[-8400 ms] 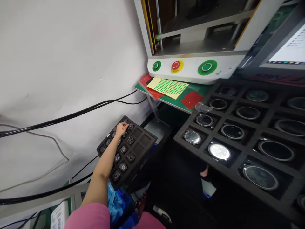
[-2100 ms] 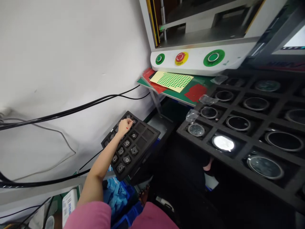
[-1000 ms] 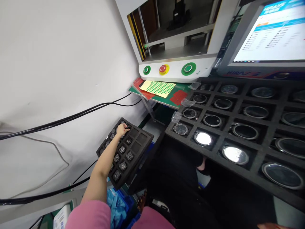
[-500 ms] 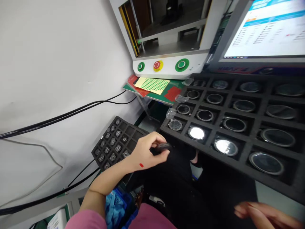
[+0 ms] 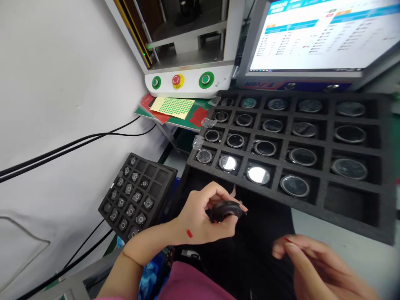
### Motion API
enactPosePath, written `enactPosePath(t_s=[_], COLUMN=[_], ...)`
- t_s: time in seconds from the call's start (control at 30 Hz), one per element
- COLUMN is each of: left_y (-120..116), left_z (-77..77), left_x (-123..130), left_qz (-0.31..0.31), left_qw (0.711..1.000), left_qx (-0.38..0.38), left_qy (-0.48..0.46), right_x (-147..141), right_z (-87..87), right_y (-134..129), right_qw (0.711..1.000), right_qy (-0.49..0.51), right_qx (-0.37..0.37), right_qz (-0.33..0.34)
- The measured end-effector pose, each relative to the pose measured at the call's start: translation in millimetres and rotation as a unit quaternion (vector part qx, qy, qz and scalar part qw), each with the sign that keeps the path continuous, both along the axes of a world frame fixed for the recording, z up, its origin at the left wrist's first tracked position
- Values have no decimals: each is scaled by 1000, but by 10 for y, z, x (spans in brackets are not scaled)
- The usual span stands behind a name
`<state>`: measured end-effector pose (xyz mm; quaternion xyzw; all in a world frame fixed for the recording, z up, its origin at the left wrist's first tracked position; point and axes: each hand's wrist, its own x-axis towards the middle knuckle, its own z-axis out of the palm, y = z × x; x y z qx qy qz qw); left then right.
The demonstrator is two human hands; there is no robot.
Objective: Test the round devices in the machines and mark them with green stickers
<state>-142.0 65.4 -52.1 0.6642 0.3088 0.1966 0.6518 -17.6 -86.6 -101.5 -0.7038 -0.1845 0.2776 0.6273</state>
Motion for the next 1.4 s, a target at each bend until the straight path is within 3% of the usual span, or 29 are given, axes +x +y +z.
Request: enactPosePath(t_s=[0.13,0.2,0.3,0.4,0.57,0.77,0.97,1.03,1.13,1.23,1.3,1.4], left_y=[-132,-202,-286,-334,-354,-280,-210,-200,-173,-134,-115,-108], left_z=[0,0,5,10,3,77,64,32,9,21,39,70], left_x=[98,107,102,123,175,144,129,129,139,158,163,149], left_qz=[1,1,19,-4,-71,-164,-192,-188,-173,-169,-175,-187], left_qw=[994,992,999,998,996,983,981,981,977,962,954,952], left_qx=[-104,-120,-26,53,32,82,-29,4,113,200,229,231], left_qy=[-26,-28,-17,-16,-50,-33,-31,-43,-55,-73,-81,-69], right_x=[-16,-27,-58,-90,-66,37,108,113,88,34,3,-14], right_z=[91,132,205,279,302,246,291,321,398,523,606,671], right_y=[93,133,155,142,115,129,180,157,100,75,85,112], right_qw=[994,990,986,984,982,950,925,924,913,901,890,877], right_qy=[67,83,99,111,118,245,323,330,358,418,453,477], right_qx=[76,105,123,124,137,170,166,153,129,75,40,32], right_qz=[37,49,59,58,53,94,106,119,143,87,48,50])
